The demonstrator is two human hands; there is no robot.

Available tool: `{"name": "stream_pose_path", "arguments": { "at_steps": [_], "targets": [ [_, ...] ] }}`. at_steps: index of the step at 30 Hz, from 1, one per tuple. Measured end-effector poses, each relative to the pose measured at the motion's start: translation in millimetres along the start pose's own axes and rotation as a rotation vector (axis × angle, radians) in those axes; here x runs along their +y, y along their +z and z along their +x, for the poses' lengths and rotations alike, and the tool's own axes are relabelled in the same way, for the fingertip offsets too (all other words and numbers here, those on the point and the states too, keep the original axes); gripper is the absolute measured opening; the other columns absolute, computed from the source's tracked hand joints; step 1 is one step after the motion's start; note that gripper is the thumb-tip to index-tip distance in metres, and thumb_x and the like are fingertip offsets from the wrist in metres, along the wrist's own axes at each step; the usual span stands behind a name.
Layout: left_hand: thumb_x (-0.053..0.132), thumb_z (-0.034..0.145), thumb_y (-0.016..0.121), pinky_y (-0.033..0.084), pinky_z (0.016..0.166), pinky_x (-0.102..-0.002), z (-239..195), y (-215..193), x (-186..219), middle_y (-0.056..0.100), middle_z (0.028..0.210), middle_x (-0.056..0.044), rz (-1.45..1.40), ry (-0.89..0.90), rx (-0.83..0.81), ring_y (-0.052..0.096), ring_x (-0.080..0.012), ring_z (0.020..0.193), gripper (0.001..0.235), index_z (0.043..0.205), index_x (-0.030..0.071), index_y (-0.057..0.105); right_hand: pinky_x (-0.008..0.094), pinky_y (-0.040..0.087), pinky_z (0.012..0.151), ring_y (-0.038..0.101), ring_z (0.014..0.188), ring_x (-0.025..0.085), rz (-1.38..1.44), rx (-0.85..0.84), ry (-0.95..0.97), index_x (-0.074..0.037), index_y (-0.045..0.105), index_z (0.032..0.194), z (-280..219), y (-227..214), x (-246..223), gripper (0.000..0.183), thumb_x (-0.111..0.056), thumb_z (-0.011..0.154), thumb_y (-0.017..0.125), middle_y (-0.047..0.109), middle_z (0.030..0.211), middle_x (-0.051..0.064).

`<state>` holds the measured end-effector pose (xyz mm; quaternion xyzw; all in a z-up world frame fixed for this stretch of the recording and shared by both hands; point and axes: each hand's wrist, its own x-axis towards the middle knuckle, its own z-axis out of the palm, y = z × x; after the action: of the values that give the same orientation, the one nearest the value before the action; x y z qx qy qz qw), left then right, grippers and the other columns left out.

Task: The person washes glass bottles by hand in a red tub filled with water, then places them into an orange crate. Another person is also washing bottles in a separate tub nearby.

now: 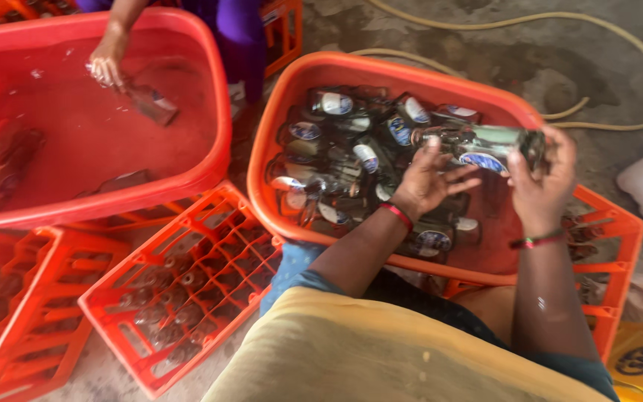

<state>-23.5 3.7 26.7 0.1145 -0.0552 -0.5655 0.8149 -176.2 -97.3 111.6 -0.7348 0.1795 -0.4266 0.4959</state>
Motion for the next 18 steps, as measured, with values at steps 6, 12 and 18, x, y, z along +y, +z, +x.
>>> {"name": "stream_pose_path", "arguments": {
  "at_steps": [6, 12, 18],
  "targets": [
    [0.017, 0.081, 0.08, 0.065, 0.074, -0.054, -4.9, 17.1, -2.3, 0.059, 0.127, -0.009, 0.306, 0.111, 0.19, 0.064, -0.034, 0.116, 0.067, 0.133, 0.018, 0.038, 0.027, 0.057, 0.091, 0.062, 0.113, 0.013, 0.076, -0.231, 0.304, -0.007, 0.046, 0.143, -35.8, -29.7, 20.9, 0.048, -0.008, 0.101, 0.069, 0.058, 0.133, 0.01],
    [0.023, 0.078, 0.086, 0.063, 0.09, -0.039, -27.8, 36.7, -7.8, 0.074, 0.12, -0.018, 1.543, 0.548, 0.125, 0.074, -0.0291, 0.11, 0.091, 0.155, 0.016, 0.04, 0.028, 0.053, 0.098, 0.062, 0.123, 0.014, -0.403, -0.355, -0.015, -0.002, 0.057, 0.142, -12.4, -3.0, -43.1, 0.052, -0.01, 0.095, 0.075, 0.064, 0.136, 0.008],
    [0.038, 0.082, 0.088, 0.058, 0.09, -0.044, -54.3, 81.6, -15.0, 0.067, 0.133, -0.016, 1.821, 0.602, 0.07, 0.069, -0.0336, 0.114, 0.09, 0.155, 0.019, 0.038, 0.025, 0.06, 0.076, 0.066, 0.091, 0.007, -0.331, -0.213, 0.083, -0.001, 0.072, 0.116, 0.4, -2.6, -83.3, 0.026, -0.011, 0.094, 0.082, 0.074, 0.103, 0.001]
  ]
}}
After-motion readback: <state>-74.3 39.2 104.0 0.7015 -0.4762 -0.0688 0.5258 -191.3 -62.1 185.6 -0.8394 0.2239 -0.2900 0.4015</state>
